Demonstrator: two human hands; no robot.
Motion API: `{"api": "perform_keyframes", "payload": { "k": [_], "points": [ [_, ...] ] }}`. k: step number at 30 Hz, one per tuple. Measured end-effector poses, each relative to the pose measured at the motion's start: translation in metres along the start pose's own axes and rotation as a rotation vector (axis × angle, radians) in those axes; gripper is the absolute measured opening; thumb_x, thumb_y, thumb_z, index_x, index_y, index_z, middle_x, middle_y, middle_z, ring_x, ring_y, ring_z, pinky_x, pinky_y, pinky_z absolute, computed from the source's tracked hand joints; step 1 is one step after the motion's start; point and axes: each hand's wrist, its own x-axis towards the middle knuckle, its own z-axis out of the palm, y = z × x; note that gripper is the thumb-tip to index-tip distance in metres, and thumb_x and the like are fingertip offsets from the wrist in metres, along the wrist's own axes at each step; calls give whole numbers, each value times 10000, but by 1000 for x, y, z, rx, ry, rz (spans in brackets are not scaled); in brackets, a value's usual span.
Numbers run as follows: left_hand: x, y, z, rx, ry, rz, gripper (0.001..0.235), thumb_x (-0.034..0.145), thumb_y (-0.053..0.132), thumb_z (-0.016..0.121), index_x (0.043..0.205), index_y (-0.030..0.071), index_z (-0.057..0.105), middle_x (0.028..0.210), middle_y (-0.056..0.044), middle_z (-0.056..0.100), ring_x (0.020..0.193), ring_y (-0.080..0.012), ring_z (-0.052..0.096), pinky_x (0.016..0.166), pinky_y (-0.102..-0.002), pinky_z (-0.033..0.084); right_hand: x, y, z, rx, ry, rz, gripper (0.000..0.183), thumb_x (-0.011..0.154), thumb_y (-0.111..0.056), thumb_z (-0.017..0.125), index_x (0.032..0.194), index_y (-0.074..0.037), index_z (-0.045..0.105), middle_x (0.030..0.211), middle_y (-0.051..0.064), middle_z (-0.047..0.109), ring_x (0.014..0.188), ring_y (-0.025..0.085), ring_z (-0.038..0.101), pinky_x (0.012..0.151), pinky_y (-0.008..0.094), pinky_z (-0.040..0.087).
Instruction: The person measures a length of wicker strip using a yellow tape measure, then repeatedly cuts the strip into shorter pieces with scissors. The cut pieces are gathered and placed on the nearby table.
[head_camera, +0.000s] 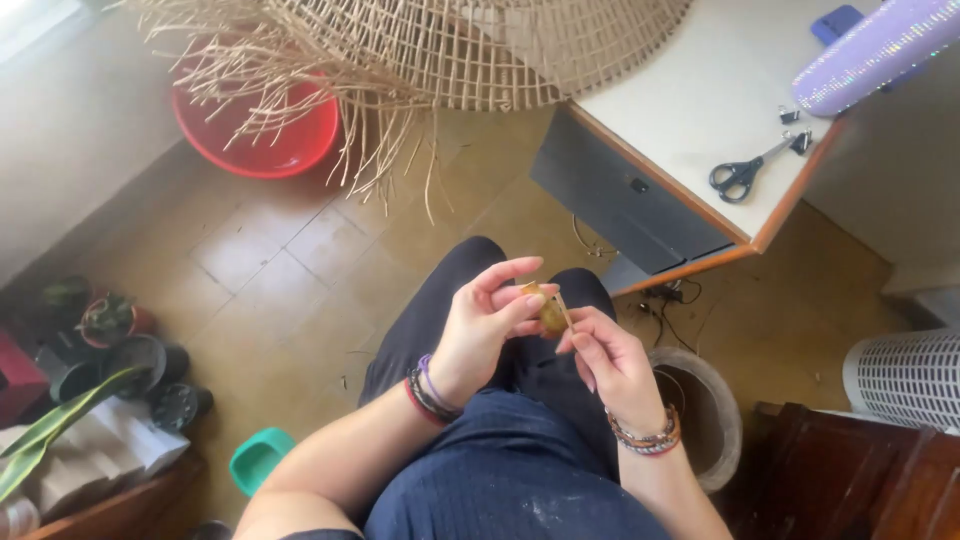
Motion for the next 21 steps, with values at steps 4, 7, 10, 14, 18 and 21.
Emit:
{"api": "perform_keyframes", "payload": {
  "k": [4,7,10,14,18,21],
  "points": [
    [-10,16,12,13,-66,53,564,904,21,704,1446,27,547,1098,-233,749,921,-192,752,799,-311,643,12,-10,13,-78,57,-58,287,1044,-148,526,933,35,717,919,114,702,333,44,473,342,182,423],
    [-12,19,10,98,-106,115,542,930,14,678,1456,28,547,1105,-249,745,958,-206,745,827,-338,639,14,-9,15,-73,77,-80,286,1049,-156,531,935,26,720,895,108,710,333,59,477,349,183,416],
    [-13,24,10,135,-125,138,502,934,27,678,1428,32,583,1109,-240,746,967,-246,747,842,-367,631,17,-16,18,-104,87,-67,263,1044,-150,547,957,16,731,797,82,687,347,55,488,358,192,421],
    [-11,25,10,187,-128,145,476,930,10,682,1400,40,614,1088,-247,751,923,-256,762,834,-390,636,24,-29,19,-145,84,-77,254,1029,-136,573,898,-3,745,726,35,649,372,42,506,372,180,439],
    [-6,11,6,229,-110,175,376,892,48,757,1264,43,703,1025,-204,774,901,-181,752,788,-324,644,24,-31,17,-291,57,-89,261,1023,-206,608,879,-68,777,756,28,689,571,88,598,543,245,517],
    [2,5,7,218,-36,184,301,873,44,778,1173,27,754,989,-208,779,866,-206,765,732,-321,658,19,-30,13,-299,44,-29,243,1022,-210,610,912,-83,786,779,42,748,673,109,675,659,264,571]
  ]
}}
